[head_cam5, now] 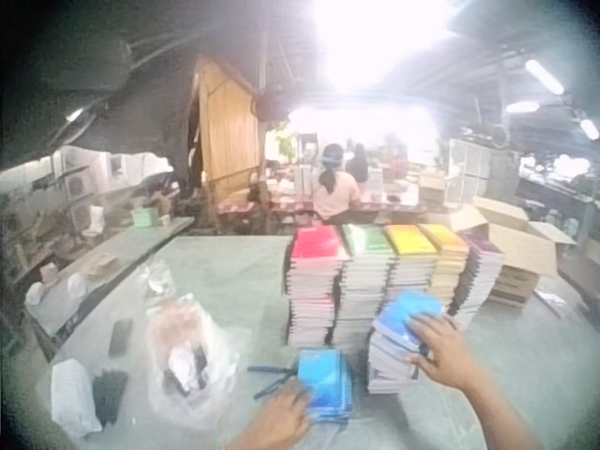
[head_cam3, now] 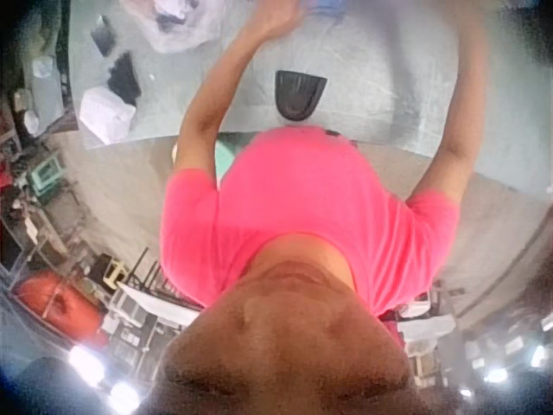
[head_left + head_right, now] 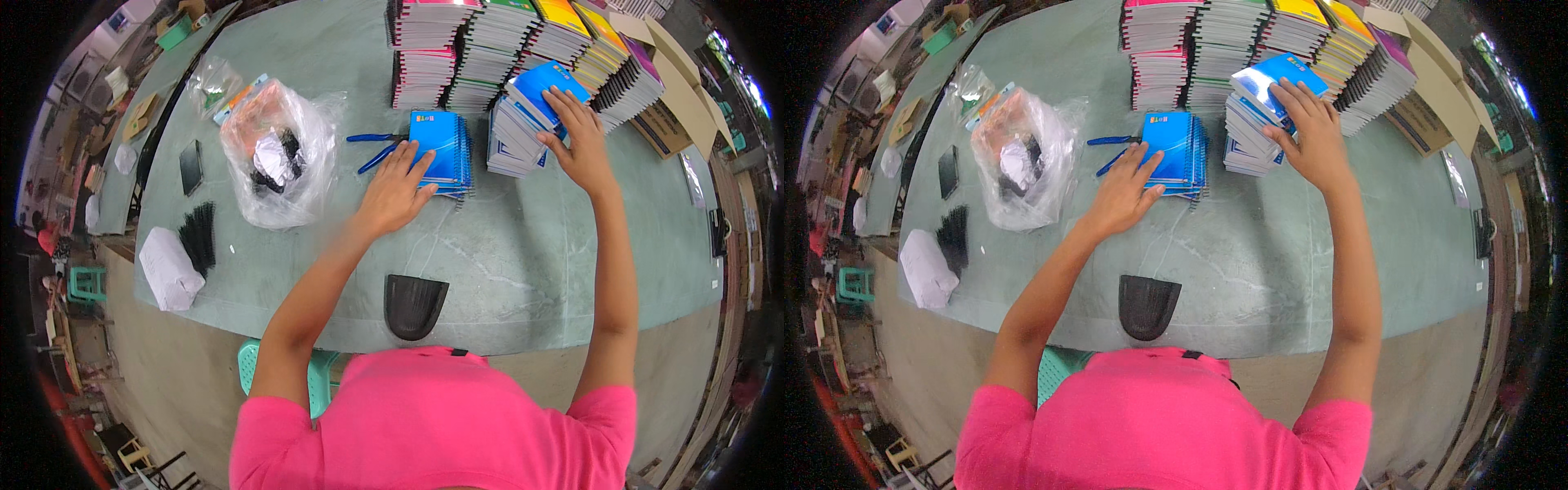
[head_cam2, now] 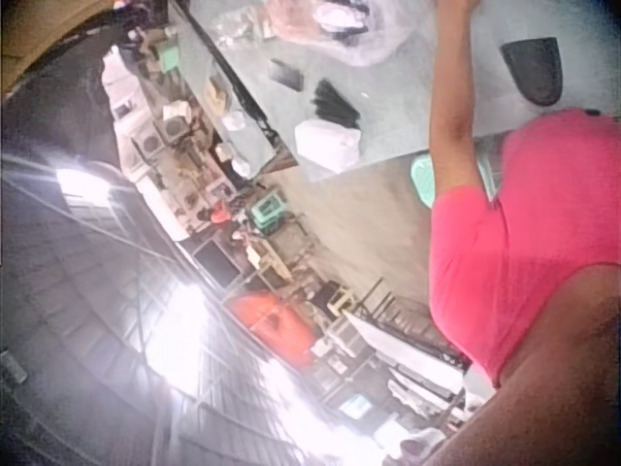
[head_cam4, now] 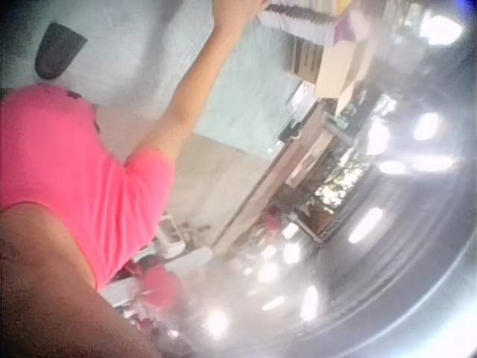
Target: The person inserts a spiral coil into the punched holes of small blue notebook covers by hand.
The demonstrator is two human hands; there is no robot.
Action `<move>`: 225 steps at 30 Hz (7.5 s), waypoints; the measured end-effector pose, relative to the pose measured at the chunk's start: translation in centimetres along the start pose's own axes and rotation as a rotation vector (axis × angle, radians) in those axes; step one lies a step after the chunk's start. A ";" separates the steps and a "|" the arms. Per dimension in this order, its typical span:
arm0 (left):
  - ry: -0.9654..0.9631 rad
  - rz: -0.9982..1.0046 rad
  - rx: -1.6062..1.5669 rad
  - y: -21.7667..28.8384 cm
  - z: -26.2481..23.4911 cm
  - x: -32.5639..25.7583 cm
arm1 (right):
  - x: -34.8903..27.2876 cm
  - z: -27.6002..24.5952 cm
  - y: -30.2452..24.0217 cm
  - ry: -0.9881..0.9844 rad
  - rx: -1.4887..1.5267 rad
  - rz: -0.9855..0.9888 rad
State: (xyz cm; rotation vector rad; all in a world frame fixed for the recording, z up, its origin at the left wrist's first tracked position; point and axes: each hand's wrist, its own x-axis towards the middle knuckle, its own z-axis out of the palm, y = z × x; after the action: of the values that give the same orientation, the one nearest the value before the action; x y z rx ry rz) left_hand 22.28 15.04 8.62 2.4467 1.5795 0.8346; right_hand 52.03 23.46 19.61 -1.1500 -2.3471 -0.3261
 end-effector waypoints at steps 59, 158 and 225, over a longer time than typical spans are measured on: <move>0.999 -0.870 -0.001 -14.9 -16.1 -24.9 | -6.5 9.2 -21.1 -0.115 0.606 -0.088; -0.062 -0.241 -0.188 5.0 -8.4 -9.6 | -7.2 7.0 -16.7 -0.163 0.548 -0.006; -0.143 0.029 0.025 4.1 -3.5 -8.0 | -11.1 8.6 -18.5 -0.337 1.555 0.818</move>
State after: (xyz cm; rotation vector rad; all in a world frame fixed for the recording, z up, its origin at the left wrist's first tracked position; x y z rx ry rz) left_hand 21.43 5.54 10.02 2.4903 1.5175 0.6315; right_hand 40.33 8.30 6.57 -1.0817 -1.3079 1.7052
